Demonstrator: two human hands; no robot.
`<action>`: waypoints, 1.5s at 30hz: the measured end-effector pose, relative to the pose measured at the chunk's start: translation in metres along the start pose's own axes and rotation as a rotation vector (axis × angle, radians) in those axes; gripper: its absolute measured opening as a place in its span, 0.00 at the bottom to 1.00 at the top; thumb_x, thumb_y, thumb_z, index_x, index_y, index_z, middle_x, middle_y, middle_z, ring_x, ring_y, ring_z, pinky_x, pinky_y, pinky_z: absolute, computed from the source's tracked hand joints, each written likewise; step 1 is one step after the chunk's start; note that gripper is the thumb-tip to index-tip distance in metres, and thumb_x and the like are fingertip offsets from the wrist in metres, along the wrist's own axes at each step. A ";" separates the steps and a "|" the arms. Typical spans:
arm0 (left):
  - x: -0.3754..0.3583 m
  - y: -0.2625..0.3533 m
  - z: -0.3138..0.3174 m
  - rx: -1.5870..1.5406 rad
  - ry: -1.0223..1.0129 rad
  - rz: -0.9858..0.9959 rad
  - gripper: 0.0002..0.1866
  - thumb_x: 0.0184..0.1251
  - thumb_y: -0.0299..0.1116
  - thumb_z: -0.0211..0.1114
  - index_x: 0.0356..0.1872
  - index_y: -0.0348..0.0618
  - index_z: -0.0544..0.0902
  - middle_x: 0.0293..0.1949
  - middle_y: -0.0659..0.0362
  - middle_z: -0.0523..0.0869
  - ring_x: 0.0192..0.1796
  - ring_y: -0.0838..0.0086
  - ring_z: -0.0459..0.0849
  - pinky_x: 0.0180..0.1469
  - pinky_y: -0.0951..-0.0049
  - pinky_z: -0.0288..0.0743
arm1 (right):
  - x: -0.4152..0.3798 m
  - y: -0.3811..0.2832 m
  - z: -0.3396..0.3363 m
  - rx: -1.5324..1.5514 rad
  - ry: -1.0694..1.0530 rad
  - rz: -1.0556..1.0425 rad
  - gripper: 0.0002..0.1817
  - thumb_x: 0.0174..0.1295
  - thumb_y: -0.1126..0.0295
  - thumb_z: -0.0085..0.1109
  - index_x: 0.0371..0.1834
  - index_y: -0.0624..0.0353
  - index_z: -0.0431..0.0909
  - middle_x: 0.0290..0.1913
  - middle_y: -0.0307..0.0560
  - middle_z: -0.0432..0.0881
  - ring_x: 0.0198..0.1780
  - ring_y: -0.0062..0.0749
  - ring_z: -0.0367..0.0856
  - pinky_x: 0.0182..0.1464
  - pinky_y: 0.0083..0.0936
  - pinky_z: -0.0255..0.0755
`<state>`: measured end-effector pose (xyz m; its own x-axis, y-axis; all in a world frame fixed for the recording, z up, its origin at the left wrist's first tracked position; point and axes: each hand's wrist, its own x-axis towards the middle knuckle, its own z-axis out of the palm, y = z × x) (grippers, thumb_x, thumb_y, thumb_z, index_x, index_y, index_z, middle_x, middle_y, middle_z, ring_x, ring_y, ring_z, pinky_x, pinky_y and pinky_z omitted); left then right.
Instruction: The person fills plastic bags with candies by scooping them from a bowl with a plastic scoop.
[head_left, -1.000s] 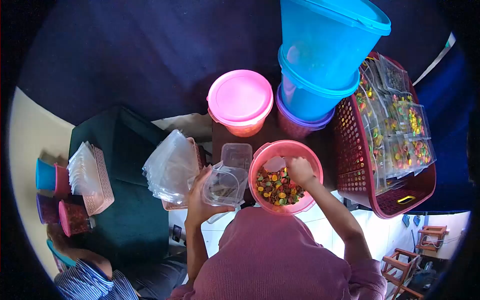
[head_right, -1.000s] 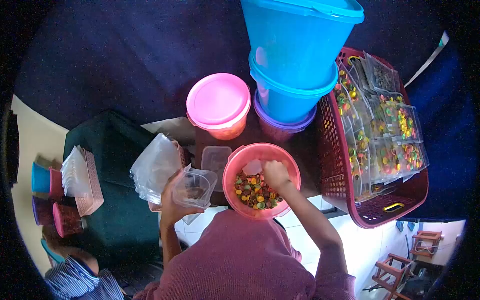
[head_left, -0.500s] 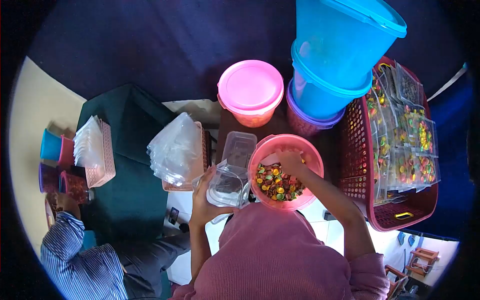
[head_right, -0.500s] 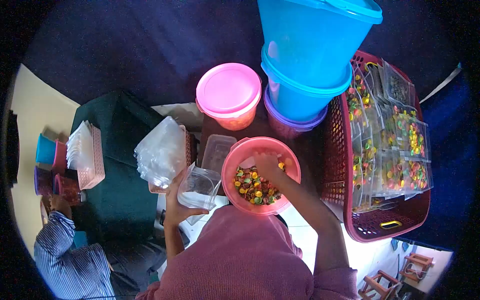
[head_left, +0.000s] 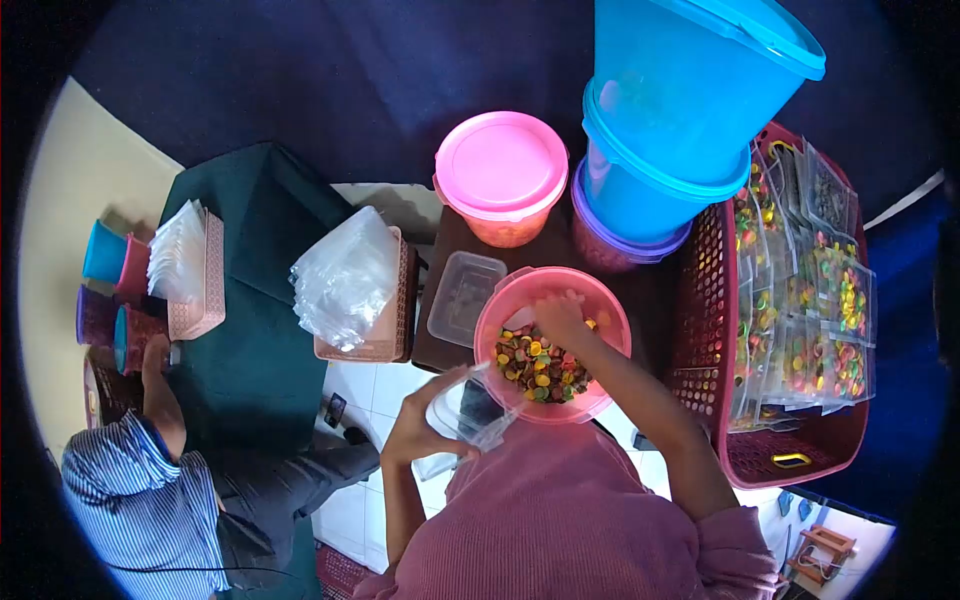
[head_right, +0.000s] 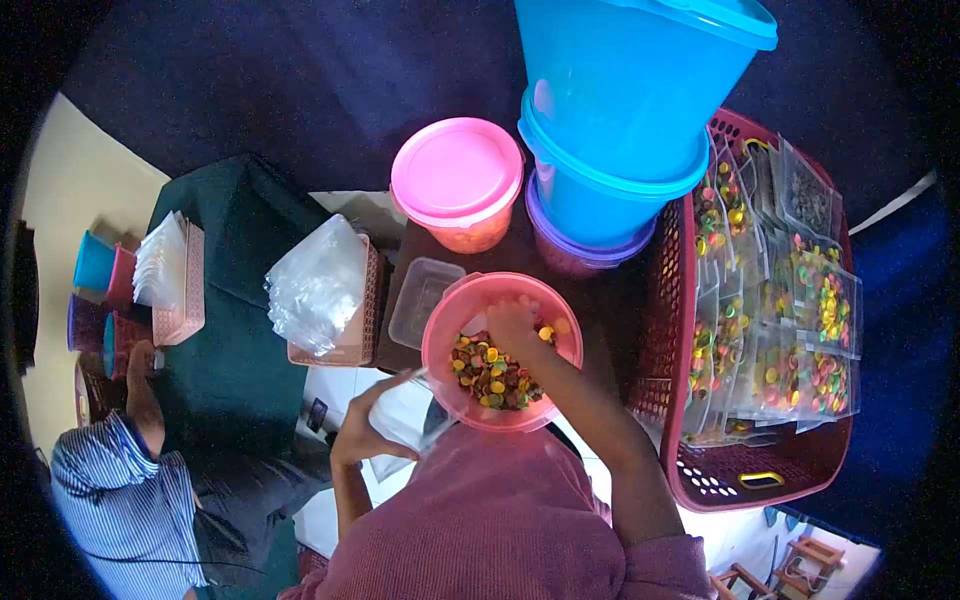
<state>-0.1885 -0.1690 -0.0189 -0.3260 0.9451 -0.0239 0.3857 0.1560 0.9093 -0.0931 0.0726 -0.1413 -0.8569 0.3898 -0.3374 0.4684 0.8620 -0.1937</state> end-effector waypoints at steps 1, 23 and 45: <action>-0.001 0.000 0.001 -0.043 -0.110 -0.046 0.49 0.13 0.40 0.79 0.51 0.38 0.70 0.52 0.51 0.73 0.56 0.62 0.69 0.59 0.66 0.59 | 0.003 -0.001 0.004 -0.006 0.039 -0.019 0.16 0.46 0.62 0.55 0.37 0.59 0.77 0.35 0.51 0.79 0.41 0.38 0.78 0.41 0.45 0.68; 0.020 -0.020 -0.012 -0.176 -0.445 0.015 0.56 0.13 0.41 0.79 0.58 0.44 0.63 0.59 0.54 0.64 0.61 0.64 0.62 0.63 0.65 0.52 | -0.004 -0.025 0.000 -0.207 0.092 -0.119 0.09 0.44 0.66 0.55 0.31 0.50 0.77 0.32 0.44 0.79 0.37 0.37 0.76 0.44 0.40 0.59; 0.035 -0.023 -0.031 -0.161 -0.642 -0.054 0.57 0.13 0.41 0.79 0.59 0.44 0.61 0.58 0.54 0.65 0.60 0.64 0.63 0.62 0.64 0.53 | -0.063 -0.006 -0.023 0.034 -0.279 0.114 0.14 0.37 0.72 0.59 0.32 0.55 0.79 0.32 0.45 0.80 0.41 0.36 0.77 0.47 0.50 0.57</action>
<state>-0.2349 -0.1487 -0.0275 0.2574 0.9282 -0.2685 0.2331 0.2100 0.9495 -0.0467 0.0496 -0.0979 -0.7083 0.3752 -0.5980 0.5690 0.8048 -0.1689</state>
